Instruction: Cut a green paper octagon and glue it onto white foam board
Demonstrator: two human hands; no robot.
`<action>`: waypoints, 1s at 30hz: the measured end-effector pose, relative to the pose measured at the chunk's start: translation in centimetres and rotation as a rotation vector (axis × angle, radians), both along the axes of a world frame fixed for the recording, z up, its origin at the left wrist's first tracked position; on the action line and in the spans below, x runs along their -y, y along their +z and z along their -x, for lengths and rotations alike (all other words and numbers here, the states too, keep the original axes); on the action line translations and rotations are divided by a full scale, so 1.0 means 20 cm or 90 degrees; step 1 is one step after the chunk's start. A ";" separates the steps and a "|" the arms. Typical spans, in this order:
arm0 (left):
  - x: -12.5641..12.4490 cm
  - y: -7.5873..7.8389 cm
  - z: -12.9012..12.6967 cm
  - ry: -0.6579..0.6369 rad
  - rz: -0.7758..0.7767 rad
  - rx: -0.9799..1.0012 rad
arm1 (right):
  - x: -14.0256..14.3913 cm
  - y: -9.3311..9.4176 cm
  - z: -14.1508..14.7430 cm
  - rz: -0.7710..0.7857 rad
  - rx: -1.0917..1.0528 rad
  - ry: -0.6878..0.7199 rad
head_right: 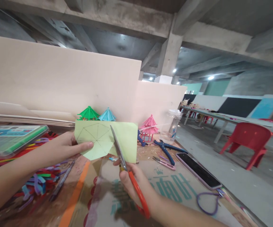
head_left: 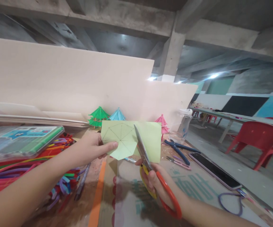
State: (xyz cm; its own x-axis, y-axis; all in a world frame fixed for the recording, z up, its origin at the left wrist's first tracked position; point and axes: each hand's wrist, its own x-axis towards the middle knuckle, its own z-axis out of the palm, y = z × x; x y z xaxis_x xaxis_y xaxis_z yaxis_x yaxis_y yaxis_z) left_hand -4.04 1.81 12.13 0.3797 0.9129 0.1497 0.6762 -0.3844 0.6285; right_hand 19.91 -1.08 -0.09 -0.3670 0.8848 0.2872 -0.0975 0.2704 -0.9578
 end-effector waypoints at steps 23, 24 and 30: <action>-0.05 -0.05 0.03 -0.041 -0.021 0.082 | -0.02 -0.03 0.00 0.023 -0.033 0.032; -0.05 -0.05 0.03 -0.040 -0.024 0.085 | -0.02 -0.03 0.00 0.027 -0.033 0.031; -0.04 -0.05 0.03 -0.039 -0.024 0.088 | -0.02 -0.04 0.00 0.023 -0.037 0.025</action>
State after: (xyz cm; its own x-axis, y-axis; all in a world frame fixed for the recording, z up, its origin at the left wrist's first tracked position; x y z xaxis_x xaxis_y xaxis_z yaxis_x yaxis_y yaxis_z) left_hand -4.60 2.70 11.07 0.4076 0.8817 0.2377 0.5591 -0.4467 0.6984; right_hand 19.85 -0.66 -0.79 -0.3855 0.8800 0.2775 -0.1636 0.2309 -0.9591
